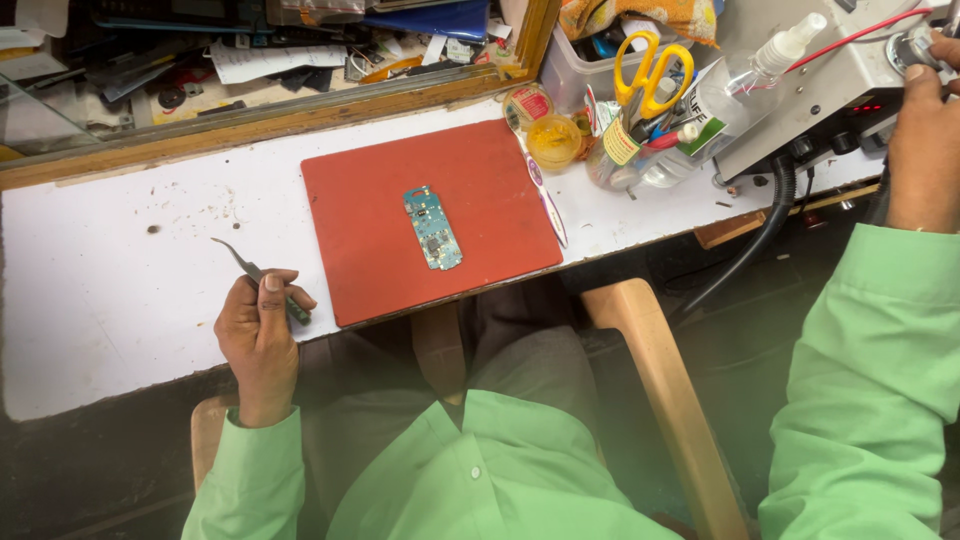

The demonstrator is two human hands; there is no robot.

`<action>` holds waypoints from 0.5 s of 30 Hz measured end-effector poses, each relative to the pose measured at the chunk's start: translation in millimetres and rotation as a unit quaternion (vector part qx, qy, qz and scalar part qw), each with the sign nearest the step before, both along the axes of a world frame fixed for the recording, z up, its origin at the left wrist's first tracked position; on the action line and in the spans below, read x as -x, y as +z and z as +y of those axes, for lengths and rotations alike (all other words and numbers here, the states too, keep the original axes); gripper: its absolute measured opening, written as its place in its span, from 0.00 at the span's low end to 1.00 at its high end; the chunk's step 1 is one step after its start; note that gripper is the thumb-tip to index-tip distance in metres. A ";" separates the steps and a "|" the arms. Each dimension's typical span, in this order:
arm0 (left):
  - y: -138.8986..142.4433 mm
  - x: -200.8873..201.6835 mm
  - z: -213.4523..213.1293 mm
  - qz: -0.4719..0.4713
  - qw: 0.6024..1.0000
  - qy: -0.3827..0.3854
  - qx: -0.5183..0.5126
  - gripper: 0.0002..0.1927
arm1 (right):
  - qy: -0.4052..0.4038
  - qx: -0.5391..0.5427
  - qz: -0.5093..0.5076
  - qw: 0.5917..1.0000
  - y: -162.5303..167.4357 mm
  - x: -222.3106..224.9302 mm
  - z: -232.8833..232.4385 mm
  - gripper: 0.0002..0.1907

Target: The person cleans a small circuit board with a toothbrush and liquid, then uses tweezers to remove a component. They apply flux with tweezers and use a hot air gun to rework solder joints on the board.

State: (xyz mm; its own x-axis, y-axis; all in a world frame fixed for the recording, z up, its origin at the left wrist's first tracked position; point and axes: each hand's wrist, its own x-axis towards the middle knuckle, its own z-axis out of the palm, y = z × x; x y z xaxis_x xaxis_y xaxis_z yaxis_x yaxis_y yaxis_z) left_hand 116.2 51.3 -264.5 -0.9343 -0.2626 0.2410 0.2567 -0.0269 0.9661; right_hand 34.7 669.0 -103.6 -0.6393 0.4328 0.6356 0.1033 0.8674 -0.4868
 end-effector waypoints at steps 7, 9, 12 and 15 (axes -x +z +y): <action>-0.4 -0.6 -0.7 -0.004 1.000 0.008 0.012 0.13 | 0.155 -0.251 0.038 0.955 17.3 1.9 6.7 0.15; -0.2 -0.6 -0.4 0.001 1.000 0.006 0.007 0.13 | 0.153 -0.238 0.014 0.959 22.3 4.8 9.3 0.13; 0.4 -0.9 -1.6 -0.018 0.999 0.013 0.030 0.14 | 0.183 -0.167 -0.004 0.969 26.8 7.5 10.0 0.10; 0.1 -0.2 -2.0 -0.011 1.000 0.008 0.019 0.14 | 0.238 -0.186 0.004 0.953 28.3 7.2 9.4 0.10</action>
